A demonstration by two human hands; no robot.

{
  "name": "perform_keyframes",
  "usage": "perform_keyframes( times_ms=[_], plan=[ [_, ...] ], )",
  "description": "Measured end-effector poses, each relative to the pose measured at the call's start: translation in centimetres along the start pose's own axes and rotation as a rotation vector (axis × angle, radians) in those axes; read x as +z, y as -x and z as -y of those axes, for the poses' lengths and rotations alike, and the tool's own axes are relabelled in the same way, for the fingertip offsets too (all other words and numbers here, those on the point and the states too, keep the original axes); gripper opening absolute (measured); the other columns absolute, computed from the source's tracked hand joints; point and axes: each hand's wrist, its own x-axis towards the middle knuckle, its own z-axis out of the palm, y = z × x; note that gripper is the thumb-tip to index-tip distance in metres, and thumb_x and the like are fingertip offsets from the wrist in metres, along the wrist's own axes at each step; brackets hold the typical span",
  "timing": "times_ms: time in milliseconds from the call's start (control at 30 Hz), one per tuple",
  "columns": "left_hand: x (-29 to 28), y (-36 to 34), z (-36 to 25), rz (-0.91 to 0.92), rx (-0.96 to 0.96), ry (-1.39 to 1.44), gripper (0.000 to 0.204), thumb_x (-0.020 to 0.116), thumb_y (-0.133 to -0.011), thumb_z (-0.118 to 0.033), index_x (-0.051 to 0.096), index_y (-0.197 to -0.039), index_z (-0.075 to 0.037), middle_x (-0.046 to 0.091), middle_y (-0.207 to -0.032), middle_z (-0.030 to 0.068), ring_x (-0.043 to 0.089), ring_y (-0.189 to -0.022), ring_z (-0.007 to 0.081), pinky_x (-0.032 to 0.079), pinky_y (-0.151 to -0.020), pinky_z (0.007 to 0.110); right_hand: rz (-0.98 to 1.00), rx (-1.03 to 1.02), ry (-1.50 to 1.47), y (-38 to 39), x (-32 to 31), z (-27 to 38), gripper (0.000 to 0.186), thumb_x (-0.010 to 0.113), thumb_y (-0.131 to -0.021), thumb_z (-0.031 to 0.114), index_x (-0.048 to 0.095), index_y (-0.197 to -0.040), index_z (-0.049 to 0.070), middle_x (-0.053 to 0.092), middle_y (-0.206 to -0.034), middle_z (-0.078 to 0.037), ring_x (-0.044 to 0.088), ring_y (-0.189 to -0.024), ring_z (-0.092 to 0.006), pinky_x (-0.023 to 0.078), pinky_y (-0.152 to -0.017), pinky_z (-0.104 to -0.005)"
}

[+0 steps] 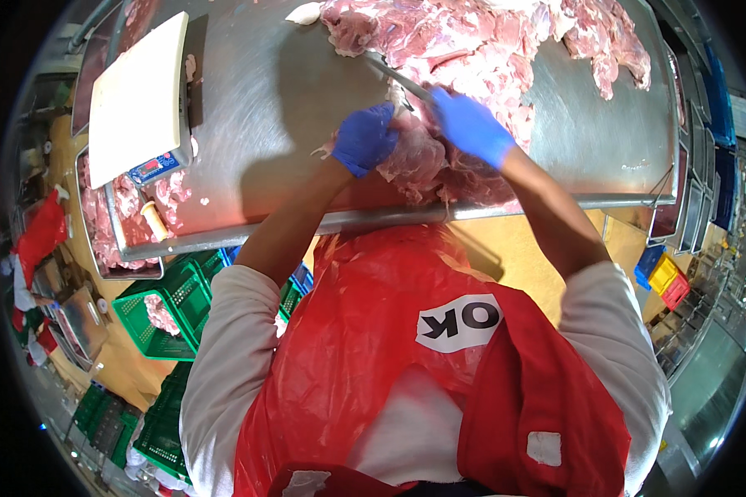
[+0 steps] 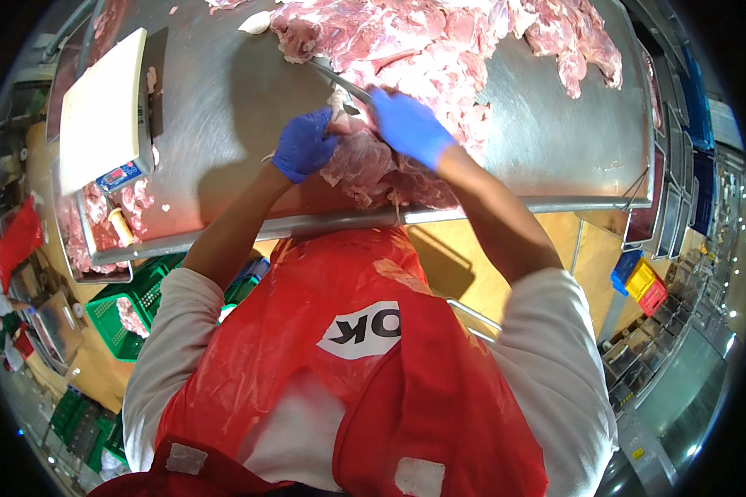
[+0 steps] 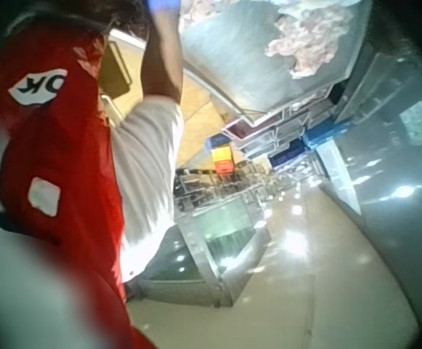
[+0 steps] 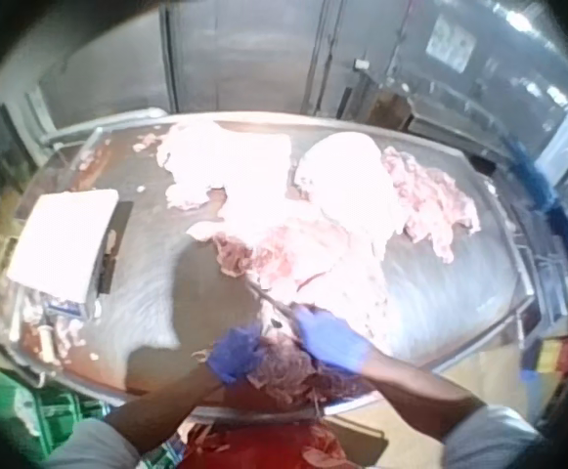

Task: The person cuts large pieces of raw meat on a metal table using a knife, places the cut pieces into green crates, and weighs portions on a digital scale.

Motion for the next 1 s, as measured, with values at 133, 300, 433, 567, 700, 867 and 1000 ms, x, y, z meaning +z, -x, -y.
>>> perform_keyframes(
  times_ms=[133,300,433,567,700,867,1000],
  plan=[
    [-1.6,0.0,-2.2,-0.029,0.088,0.072,0.013,0.064,-0.082,-0.015,0.062,-0.092,-0.008,0.066,-0.083,0.0199,0.065,-0.078,0.0408,0.051,-0.067,0.048,0.088,-0.012,0.058,-3.4,3.5,-0.9,0.025,0.042,-0.097,0.014,0.053,-0.114,-0.002,0.065,-0.100,-0.029,0.065,-0.094,-0.0462,0.052,-0.082,-0.0527],
    [-3.7,2.6,-5.2,-0.013,0.129,0.040,0.019,0.069,-0.077,-0.015,0.059,-0.091,-0.007,0.062,-0.080,0.0192,0.061,-0.075,0.0420,0.050,-0.065,0.048,0.242,0.200,0.117,14.0,5.0,-2.4,0.025,0.048,-0.091,0.007,0.047,-0.116,0.001,0.067,-0.089,-0.025,0.066,-0.084,-0.0451,0.052,-0.070,-0.0551],
    [-7.2,5.5,-8.0,-0.090,0.293,0.049,0.026,0.074,-0.073,-0.013,0.062,-0.095,-0.007,0.061,-0.081,0.0153,0.061,-0.073,0.0388,0.050,-0.065,0.044,0.466,0.484,0.094,25.6,3.9,-0.8,0.022,0.047,-0.094,0.008,0.043,-0.115,0.003,0.065,-0.078,-0.025,0.065,-0.075,-0.0467,0.049,-0.063,-0.0565],
    [-9.5,5.8,-10.4,-0.022,0.290,0.053,0.029,0.076,-0.071,-0.011,0.062,-0.095,-0.005,0.062,-0.084,0.0142,0.062,-0.074,0.0377,0.051,-0.064,0.042,-0.033,0.162,-0.091,18.7,2.9,-0.4,0.019,0.047,-0.093,0.006,0.044,-0.111,0.001,0.062,-0.072,-0.023,0.065,-0.068,-0.0433,0.047,-0.056,-0.0544],
    [-10.2,5.0,-11.7,0.006,0.326,-0.021,0.026,0.076,-0.072,-0.009,0.063,-0.094,-0.005,0.064,-0.085,0.0143,0.064,-0.074,0.0367,0.052,-0.064,0.041,0.246,0.325,-0.444,6.5,2.4,0.3,0.027,0.049,-0.096,0.011,0.049,-0.120,0.000,0.063,-0.090,-0.022,0.063,-0.089,-0.0404,0.053,-0.071,-0.0479],
    [-13.4,3.9,-11.9,-0.017,0.381,-0.097,0.033,0.078,-0.070,-0.013,0.062,-0.097,-0.004,0.065,-0.088,0.0166,0.066,-0.078,0.0367,0.054,-0.069,0.042,0.666,0.222,-0.075,13.5,0.3,2.6,0.026,0.049,-0.095,0.012,0.050,-0.120,0.002,0.065,-0.084,-0.024,0.069,-0.074,-0.0382,0.054,-0.067,-0.0505],
    [-18.9,4.9,-12.7,-0.171,0.372,0.009,0.025,0.078,-0.075,-0.007,0.068,-0.096,0.000,0.071,-0.093,0.0134,0.070,-0.079,0.0274,0.054,-0.070,0.034,0.734,0.348,0.005,21.8,0.3,3.1,0.024,0.051,-0.093,0.010,0.054,-0.115,0.001,0.067,-0.093,-0.026,0.068,-0.086,-0.0428,0.054,-0.071,-0.0529]
  ],
)
